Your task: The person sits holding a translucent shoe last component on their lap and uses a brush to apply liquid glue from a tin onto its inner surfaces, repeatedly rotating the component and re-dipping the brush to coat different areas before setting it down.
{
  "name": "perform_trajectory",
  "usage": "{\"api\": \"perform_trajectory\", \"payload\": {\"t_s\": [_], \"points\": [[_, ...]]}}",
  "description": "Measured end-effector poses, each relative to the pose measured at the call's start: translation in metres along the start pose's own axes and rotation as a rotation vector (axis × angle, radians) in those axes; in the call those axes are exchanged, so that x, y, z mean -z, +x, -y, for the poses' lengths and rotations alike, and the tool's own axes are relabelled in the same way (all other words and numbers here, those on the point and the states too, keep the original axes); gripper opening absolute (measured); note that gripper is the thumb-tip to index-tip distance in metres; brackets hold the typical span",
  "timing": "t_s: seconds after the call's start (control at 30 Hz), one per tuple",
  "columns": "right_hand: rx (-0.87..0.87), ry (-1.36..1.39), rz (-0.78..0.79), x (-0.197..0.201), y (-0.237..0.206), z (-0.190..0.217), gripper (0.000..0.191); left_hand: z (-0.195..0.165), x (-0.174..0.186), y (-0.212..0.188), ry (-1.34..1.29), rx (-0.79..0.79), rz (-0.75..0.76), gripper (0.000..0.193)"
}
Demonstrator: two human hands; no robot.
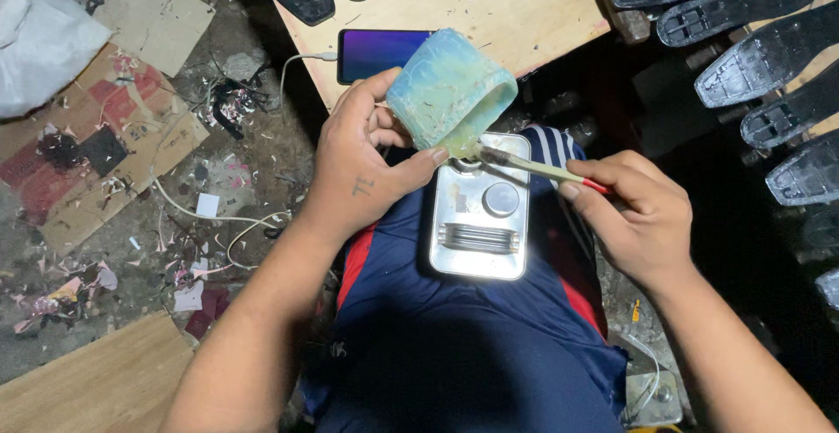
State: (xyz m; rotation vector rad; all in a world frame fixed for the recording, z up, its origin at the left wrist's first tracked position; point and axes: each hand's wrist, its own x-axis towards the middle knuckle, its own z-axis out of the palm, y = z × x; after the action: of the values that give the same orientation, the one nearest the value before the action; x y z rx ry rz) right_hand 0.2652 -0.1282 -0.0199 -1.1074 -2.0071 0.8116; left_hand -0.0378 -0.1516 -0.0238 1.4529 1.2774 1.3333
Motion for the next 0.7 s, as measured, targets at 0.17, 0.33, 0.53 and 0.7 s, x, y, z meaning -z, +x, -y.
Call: {"api": "perform_trajectory", "payload": {"t_s": [0.17, 0.33, 0.53, 0.7], "points": [[0.087, -0.256, -0.008, 0.028, -0.002, 0.012, 0.020, 0.002, 0.002, 0.000, 0.007, -0.007, -0.011, 0.073], [0.116, -0.180, -0.035, 0.041, 0.000, 0.031, 0.022, 0.001, 0.001, 0.003, 0.064, -0.041, 0.008, 0.075], [0.362, -0.250, 0.129, 0.004, 0.033, 0.047, 0.032, -0.005, -0.001, 0.007, 0.117, -0.054, 0.041, 0.076], [0.494, -0.366, 0.237, -0.017, 0.068, 0.052, 0.045, -0.010, -0.001, 0.009, 0.151, -0.062, 0.056, 0.078]]}}
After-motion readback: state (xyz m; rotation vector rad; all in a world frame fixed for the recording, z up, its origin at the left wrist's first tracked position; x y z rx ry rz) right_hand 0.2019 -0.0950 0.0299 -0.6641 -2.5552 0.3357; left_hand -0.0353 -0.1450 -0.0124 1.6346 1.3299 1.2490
